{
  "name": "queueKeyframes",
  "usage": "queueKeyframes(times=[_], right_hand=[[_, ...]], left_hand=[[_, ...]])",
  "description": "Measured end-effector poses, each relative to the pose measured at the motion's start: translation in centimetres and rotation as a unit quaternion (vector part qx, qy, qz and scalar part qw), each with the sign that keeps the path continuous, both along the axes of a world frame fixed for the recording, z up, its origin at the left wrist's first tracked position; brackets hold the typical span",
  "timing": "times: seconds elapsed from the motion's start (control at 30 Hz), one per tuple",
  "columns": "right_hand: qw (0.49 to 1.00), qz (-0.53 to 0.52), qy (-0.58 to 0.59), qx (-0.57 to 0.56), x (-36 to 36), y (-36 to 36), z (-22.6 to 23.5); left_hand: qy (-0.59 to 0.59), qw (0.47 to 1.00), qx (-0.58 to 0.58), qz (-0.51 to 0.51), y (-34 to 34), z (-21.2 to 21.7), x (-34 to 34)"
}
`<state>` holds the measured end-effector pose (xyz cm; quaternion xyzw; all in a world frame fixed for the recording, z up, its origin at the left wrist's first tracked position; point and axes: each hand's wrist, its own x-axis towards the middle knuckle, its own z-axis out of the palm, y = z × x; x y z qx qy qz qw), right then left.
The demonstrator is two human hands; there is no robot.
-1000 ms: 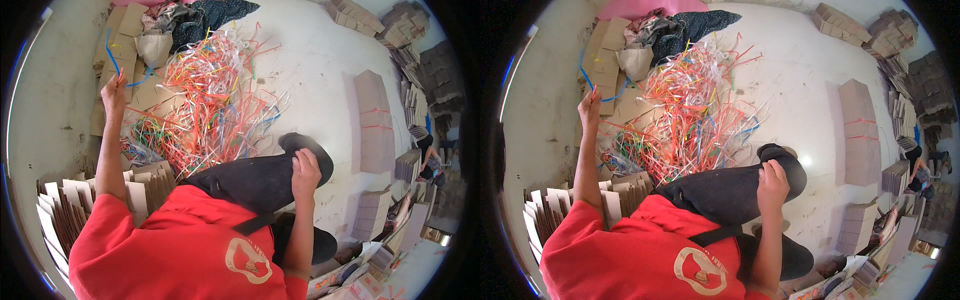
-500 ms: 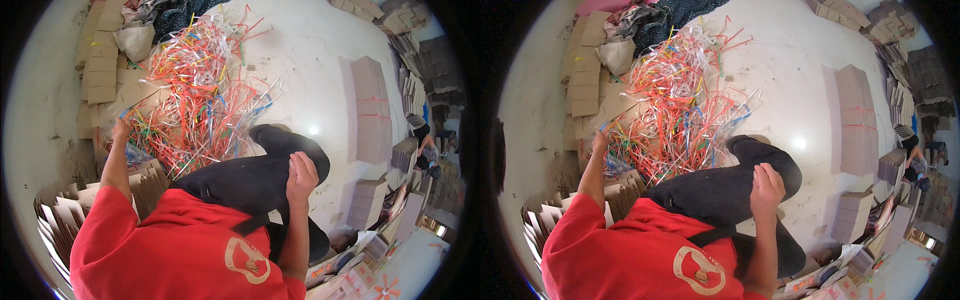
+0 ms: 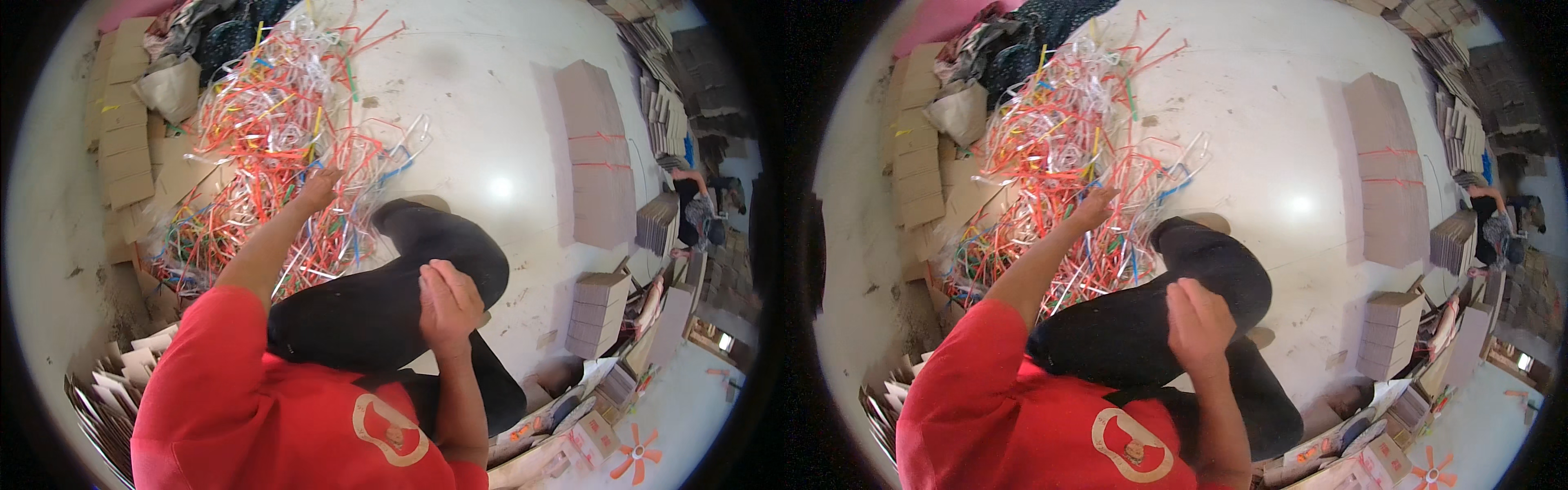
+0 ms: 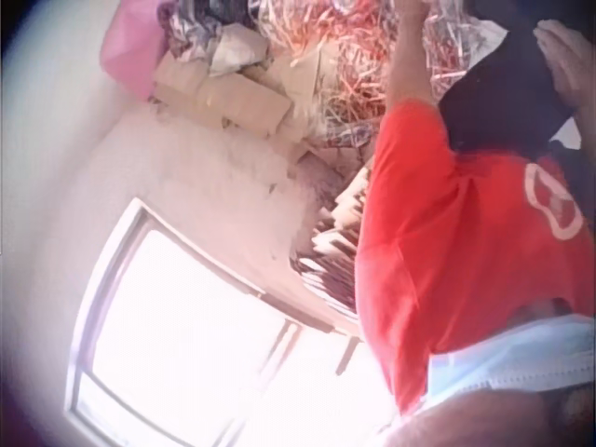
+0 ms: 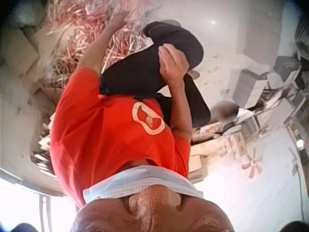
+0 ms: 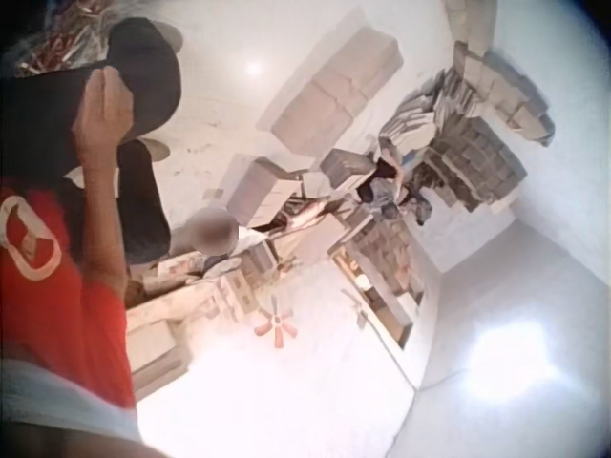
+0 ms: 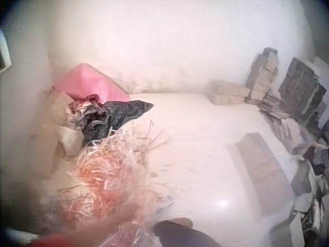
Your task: The person sits on the floor and ties a stack of flat cardboard pieces with a red plastic strap. They then retrieve scissors, cut the strap, and move the bundle aside. The person repeats the process with another stack of cardboard.
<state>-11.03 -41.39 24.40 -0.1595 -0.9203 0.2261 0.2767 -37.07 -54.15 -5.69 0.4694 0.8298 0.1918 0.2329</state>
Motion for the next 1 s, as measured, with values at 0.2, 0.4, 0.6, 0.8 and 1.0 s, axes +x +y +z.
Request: queueKeyframes(times=[0.2, 0.4, 0.6, 0.8, 1.0], right_hand=[[0.998, -0.017, 0.026, -0.052, 0.1, 0.6, 0.3], [0.997, -0.017, 0.031, -0.063, 0.3, 1.2, 0.3], [0.996, 0.0, 0.055, -0.063, -0.3, 1.1, 0.4], [0.997, -0.016, 0.047, -0.064, 0.3, 0.9, 0.1], [0.995, -0.021, -0.056, -0.075, -0.3, 0.7, 1.2]], left_hand=[[-0.078, 0.971, -0.226, 0.007, 7.1, -1.7, 3.1], [-0.13, 0.946, -0.295, 0.011, 7.1, -3.4, 2.9], [-0.11, 0.971, -0.213, -0.016, 4.4, -7.2, 1.2], [-0.235, 0.937, 0.071, 0.249, 4.9, -1.9, 1.3], [-0.247, 0.925, 0.209, 0.197, 5.8, 20.2, 5.9]])
